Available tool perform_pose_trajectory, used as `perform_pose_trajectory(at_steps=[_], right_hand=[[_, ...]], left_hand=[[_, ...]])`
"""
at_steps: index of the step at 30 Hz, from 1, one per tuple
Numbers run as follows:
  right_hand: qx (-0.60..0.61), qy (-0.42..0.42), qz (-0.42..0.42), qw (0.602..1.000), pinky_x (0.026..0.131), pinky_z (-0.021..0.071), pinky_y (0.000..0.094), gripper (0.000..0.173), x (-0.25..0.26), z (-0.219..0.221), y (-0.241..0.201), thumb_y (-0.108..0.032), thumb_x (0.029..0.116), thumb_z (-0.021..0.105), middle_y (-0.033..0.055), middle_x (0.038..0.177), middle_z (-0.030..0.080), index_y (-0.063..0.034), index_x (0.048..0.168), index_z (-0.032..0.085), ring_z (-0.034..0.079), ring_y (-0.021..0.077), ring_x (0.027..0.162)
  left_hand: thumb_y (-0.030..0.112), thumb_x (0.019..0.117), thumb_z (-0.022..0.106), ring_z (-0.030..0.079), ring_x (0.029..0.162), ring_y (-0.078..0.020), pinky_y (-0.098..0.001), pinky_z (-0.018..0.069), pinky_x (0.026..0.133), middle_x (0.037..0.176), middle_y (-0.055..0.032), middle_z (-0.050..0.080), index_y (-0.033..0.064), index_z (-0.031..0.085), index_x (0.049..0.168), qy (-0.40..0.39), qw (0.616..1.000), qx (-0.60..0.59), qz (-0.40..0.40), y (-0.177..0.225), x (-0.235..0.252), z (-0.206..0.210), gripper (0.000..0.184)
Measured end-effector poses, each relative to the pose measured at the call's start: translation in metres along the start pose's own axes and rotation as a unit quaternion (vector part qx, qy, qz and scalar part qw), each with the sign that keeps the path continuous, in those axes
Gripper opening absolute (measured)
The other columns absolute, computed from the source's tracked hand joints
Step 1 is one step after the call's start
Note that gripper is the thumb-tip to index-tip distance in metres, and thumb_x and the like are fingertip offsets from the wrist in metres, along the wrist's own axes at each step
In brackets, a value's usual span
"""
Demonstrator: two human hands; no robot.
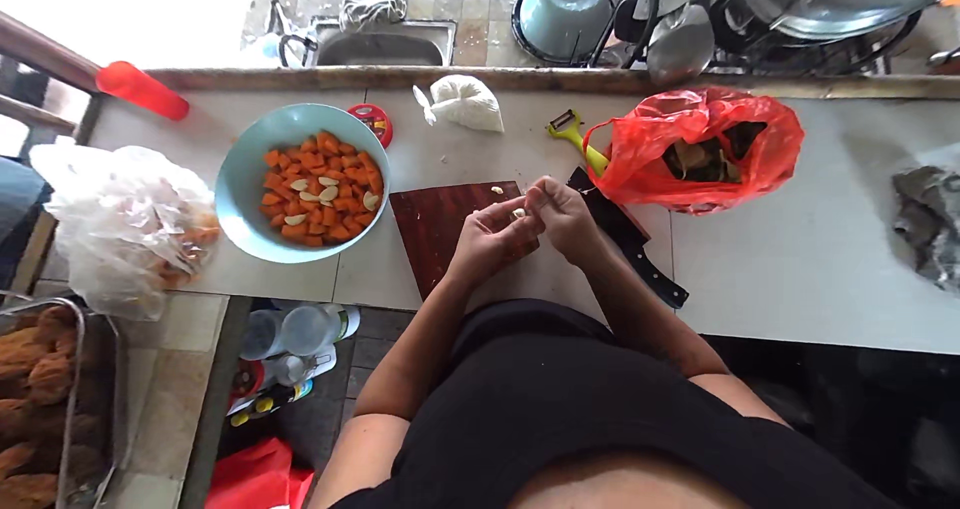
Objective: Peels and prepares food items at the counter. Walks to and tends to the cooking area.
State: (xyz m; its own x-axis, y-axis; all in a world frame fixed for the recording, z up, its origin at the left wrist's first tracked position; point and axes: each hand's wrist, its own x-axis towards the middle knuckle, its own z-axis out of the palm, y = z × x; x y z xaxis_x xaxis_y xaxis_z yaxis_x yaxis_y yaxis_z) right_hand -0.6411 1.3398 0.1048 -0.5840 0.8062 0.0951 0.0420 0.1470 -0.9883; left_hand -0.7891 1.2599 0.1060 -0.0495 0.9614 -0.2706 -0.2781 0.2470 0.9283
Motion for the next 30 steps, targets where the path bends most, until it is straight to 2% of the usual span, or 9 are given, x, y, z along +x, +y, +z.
perform_pose_trajectory(at_steps=[3, 7, 11, 15, 18, 22, 24, 26, 30], right_hand=[[0.021, 0.028, -0.006, 0.999, 0.06, 0.0521, 0.0195, 0.02, 0.004, -0.017, -0.004, -0.009, 0.107, 0.047, -0.0068, 0.071, 0.059, -0.0034, 0.097, 0.063, 0.056, -0.0001, 0.061], [-0.171, 0.124, -0.036, 0.977, 0.067, 0.0531, 0.0218, 0.024, 0.009, -0.042, 0.013, -0.013, 0.1068, 0.052, 0.0038, 0.084, 0.067, 0.0025, 0.108, 0.07, 0.06, 0.0036, 0.068], [-0.322, 0.062, 0.042, 0.944, 0.098, 0.0524, 0.0483, 0.03, 0.013, -0.052, 0.033, -0.005, 0.1059, 0.049, 0.0249, 0.116, 0.068, 0.0027, 0.124, 0.071, 0.067, 0.0356, 0.108], [-0.406, -0.03, 0.095, 0.908, 0.117, 0.0347, 0.0625, 0.047, 0.018, -0.059, 0.044, -0.005, 0.1031, 0.05, 0.033, 0.154, 0.044, -0.0039, 0.15, 0.053, 0.041, 0.0509, 0.144], [-0.404, 0.026, 0.084, 0.911, 0.111, 0.0448, 0.0578, 0.043, 0.011, -0.065, 0.028, -0.004, 0.1031, 0.052, 0.0301, 0.148, 0.051, -0.0022, 0.146, 0.056, 0.053, 0.0453, 0.136], [-0.428, 0.024, 0.121, 0.895, 0.092, 0.0538, 0.0581, 0.022, -0.01, -0.07, 0.008, -0.008, 0.1032, 0.056, 0.0257, 0.113, 0.068, 0.0027, 0.115, 0.071, 0.068, 0.0418, 0.105], [-0.433, -0.045, 0.176, 0.883, 0.093, 0.0526, 0.0631, 0.022, -0.021, -0.064, 0.013, -0.011, 0.1038, 0.059, 0.0267, 0.115, 0.067, 0.0017, 0.116, 0.072, 0.066, 0.0449, 0.107], [-0.432, -0.059, 0.183, 0.881, 0.089, 0.0541, 0.0635, 0.027, -0.032, -0.054, 0.033, -0.022, 0.1042, 0.063, 0.0272, 0.116, 0.065, -0.0007, 0.119, 0.071, 0.066, 0.0461, 0.104], [-0.403, -0.071, 0.172, 0.896, 0.09, 0.055, 0.0591, 0.033, -0.04, -0.049, 0.049, -0.023, 0.1043, 0.063, 0.0266, 0.118, 0.065, -0.0024, 0.13, 0.066, 0.067, 0.0428, 0.104]], left_hand=[[0.005, 0.1046, 0.049, 0.071, 0.092, -0.0103, -0.0268, 0.0604, 0.08, 0.115, -0.0049, 0.071, 0.0055, 0.059, 0.138, -0.014, 0.994, -0.109, -0.021, 0.0, -0.003, -0.005, 0.035], [0.0, 0.1048, 0.039, 0.068, 0.108, -0.0158, -0.0326, 0.0568, 0.094, 0.136, -0.008, 0.062, 0.0083, 0.054, 0.144, -0.012, 0.977, -0.213, -0.013, -0.002, -0.005, -0.015, 0.043], [0.0, 0.1056, 0.033, 0.068, 0.107, -0.0152, -0.0312, 0.0565, 0.094, 0.135, -0.009, 0.063, 0.0066, 0.053, 0.143, -0.011, 0.968, -0.249, -0.016, -0.01, -0.007, -0.021, 0.043], [0.006, 0.109, 0.032, 0.07, 0.099, -0.0133, -0.0295, 0.0576, 0.092, 0.12, -0.0075, 0.069, 0.0068, 0.054, 0.143, 0.005, 0.968, -0.248, -0.022, -0.008, -0.012, -0.024, 0.04], [0.005, 0.1087, 0.029, 0.071, 0.093, -0.0138, -0.0303, 0.0584, 0.089, 0.108, -0.0056, 0.071, 0.0068, 0.056, 0.138, 0.072, 0.966, -0.248, -0.004, -0.002, -0.019, -0.033, 0.04], [0.014, 0.105, 0.023, 0.072, 0.095, -0.0161, -0.0317, 0.0594, 0.088, 0.103, -0.0047, 0.072, 0.0079, 0.062, 0.122, 0.149, 0.957, -0.249, 0.019, 0.004, -0.041, -0.055, 0.043], [0.022, 0.1054, 0.024, 0.071, 0.086, -0.015, -0.0303, 0.0604, 0.079, 0.093, -0.0024, 0.073, 0.0147, 0.069, 0.098, 0.167, 0.948, -0.271, 0.016, 0.004, -0.052, -0.064, 0.046], [0.029, 0.1062, 0.025, 0.067, 0.069, -0.0107, -0.0263, 0.058, 0.067, 0.072, 0.0031, 0.066, 0.0208, 0.061, 0.069, 0.15, 0.944, -0.294, 0.016, 0.0, -0.058, -0.072, 0.053], [0.028, 0.1065, 0.035, 0.042, 0.046, 0.0009, -0.0148, 0.0363, 0.045, 0.054, 0.0122, 0.045, 0.0254, 0.049, 0.061, 0.091, 0.975, -0.204, 0.013, -0.004, -0.066, -0.064, 0.048]])
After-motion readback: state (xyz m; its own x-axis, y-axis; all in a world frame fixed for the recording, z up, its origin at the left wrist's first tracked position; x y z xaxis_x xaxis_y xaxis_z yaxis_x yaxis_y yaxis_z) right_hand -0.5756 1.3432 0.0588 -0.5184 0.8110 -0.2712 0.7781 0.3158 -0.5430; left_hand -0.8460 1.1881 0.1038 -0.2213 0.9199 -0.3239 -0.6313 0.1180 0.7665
